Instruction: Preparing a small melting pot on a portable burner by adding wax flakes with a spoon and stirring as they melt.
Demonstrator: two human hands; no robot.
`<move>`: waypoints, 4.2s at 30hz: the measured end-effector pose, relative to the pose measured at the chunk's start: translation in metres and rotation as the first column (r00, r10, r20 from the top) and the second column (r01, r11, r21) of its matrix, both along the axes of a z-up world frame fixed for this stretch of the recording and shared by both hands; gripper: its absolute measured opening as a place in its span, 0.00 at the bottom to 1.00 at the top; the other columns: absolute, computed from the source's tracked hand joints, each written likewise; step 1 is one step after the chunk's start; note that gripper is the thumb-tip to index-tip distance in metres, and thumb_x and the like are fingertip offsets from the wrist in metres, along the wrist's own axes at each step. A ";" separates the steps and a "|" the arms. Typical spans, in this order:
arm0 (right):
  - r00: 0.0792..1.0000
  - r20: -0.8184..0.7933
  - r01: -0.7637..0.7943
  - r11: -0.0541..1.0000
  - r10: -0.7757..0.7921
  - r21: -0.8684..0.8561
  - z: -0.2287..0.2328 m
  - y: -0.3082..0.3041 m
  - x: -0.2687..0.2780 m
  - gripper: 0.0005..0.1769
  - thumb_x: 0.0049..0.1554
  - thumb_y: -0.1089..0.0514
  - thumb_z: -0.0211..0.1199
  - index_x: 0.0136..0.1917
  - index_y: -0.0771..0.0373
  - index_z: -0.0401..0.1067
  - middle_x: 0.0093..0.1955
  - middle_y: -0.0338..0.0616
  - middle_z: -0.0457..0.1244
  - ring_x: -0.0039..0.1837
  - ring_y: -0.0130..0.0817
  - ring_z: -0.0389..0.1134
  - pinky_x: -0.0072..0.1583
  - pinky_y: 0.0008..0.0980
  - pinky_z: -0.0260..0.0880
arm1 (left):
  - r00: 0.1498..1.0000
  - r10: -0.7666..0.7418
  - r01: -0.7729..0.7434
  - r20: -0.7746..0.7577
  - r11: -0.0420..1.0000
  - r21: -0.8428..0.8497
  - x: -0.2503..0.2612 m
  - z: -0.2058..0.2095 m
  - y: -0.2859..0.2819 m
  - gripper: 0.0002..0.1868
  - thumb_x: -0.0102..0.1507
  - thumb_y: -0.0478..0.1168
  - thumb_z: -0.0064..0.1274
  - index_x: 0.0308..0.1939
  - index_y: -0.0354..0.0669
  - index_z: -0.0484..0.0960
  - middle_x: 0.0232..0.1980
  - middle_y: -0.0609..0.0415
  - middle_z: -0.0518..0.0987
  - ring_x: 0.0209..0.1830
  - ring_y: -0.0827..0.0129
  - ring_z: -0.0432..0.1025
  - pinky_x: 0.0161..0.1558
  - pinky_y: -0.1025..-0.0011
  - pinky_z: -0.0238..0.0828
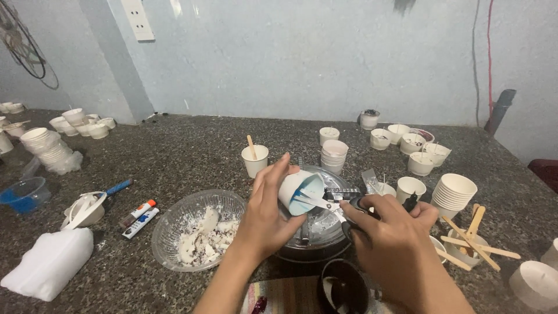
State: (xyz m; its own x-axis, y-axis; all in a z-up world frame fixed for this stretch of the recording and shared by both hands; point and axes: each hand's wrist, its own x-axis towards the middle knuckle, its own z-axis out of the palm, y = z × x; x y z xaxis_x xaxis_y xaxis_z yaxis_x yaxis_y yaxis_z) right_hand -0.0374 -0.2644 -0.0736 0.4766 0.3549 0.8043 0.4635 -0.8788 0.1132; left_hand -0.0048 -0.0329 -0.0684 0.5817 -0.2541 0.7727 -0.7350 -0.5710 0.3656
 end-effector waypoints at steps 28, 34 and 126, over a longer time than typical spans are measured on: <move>1.000 0.013 0.015 0.998 -0.014 -0.068 0.000 -0.002 -0.005 0.25 0.45 0.73 0.61 0.47 0.42 0.80 0.46 0.39 0.68 0.41 0.38 0.67 0.45 0.55 0.50 | 0.973 0.009 -0.025 -0.229 0.998 -0.066 -0.008 0.009 0.000 0.53 0.51 0.41 0.62 0.73 0.48 0.43 0.66 0.44 0.70 0.66 0.51 0.63 0.65 0.49 0.60; 0.991 -0.133 0.002 1.000 -0.002 -0.001 -0.006 -0.010 0.001 0.20 0.48 0.60 0.66 0.54 0.46 0.81 0.48 0.37 0.66 0.48 0.40 0.67 0.49 0.53 0.46 | 0.986 -0.017 0.003 -0.165 0.996 -0.085 -0.010 0.011 0.002 0.51 0.51 0.36 0.61 0.72 0.46 0.46 0.63 0.44 0.72 0.66 0.54 0.64 0.66 0.55 0.58; 0.678 -0.726 0.355 0.917 -0.116 0.184 0.017 -0.022 0.026 0.22 0.54 0.46 0.64 0.63 0.34 0.79 0.68 0.34 0.67 0.66 0.43 0.69 0.60 0.39 0.45 | 0.296 0.845 -0.042 -0.445 0.477 0.878 -0.094 -0.013 0.060 0.14 0.64 0.43 0.36 0.45 0.46 0.78 0.44 0.49 0.77 0.45 0.50 0.72 0.43 0.53 0.72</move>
State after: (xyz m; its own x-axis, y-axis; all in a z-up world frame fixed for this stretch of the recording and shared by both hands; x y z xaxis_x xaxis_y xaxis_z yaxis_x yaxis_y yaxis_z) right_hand -0.0115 -0.2861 -0.0569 0.9670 -0.0375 0.2519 0.0753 -0.9027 -0.4237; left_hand -0.0985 0.0271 -0.0813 0.9202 0.1844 -0.3454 0.1557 -0.9817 -0.1094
